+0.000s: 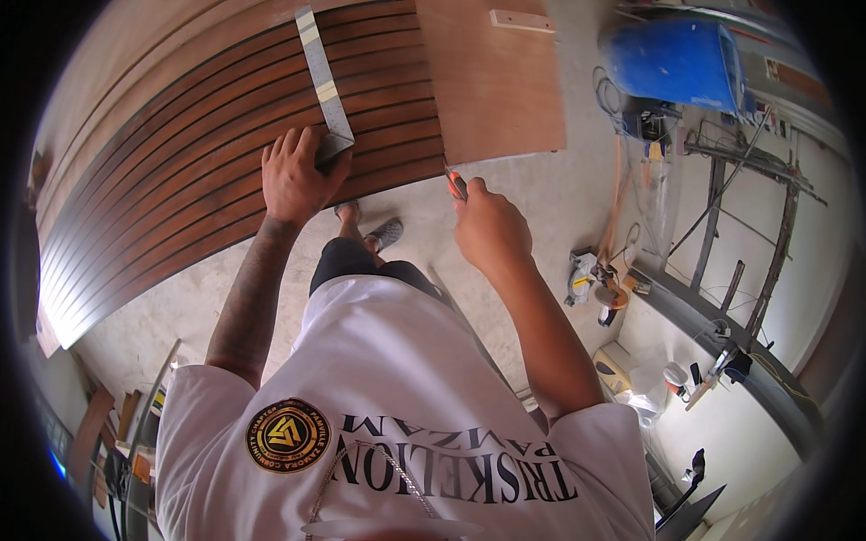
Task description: The person uses a utility knife and a metal ruler to score and cut a stack of thin wooden slats on a workbench. They repeatedly align the ruler, score along the edge, and separate the cut pieces. Another person is present in the background.
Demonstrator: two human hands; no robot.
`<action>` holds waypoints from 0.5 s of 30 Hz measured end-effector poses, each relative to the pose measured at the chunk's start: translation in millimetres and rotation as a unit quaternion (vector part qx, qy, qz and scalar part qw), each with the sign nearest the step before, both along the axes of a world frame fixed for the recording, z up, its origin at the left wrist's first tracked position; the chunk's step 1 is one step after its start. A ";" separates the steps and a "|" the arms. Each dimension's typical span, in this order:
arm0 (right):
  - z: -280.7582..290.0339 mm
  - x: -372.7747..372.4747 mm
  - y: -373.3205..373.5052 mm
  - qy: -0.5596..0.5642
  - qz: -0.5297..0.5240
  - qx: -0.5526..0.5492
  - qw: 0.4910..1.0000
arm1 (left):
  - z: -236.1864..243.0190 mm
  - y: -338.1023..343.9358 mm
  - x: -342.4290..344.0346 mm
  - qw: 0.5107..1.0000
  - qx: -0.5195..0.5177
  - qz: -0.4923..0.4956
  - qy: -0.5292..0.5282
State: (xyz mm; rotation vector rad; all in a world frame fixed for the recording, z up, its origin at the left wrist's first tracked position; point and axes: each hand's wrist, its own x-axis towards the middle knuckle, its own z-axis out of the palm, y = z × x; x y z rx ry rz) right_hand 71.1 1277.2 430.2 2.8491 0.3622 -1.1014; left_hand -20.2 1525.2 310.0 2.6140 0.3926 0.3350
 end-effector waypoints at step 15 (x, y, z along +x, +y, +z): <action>0.8 21.6 -12.0 0.024 0.030 0.021 0.999 | -1.5 -1.3 0.1 1.000 0.024 -0.007 -0.017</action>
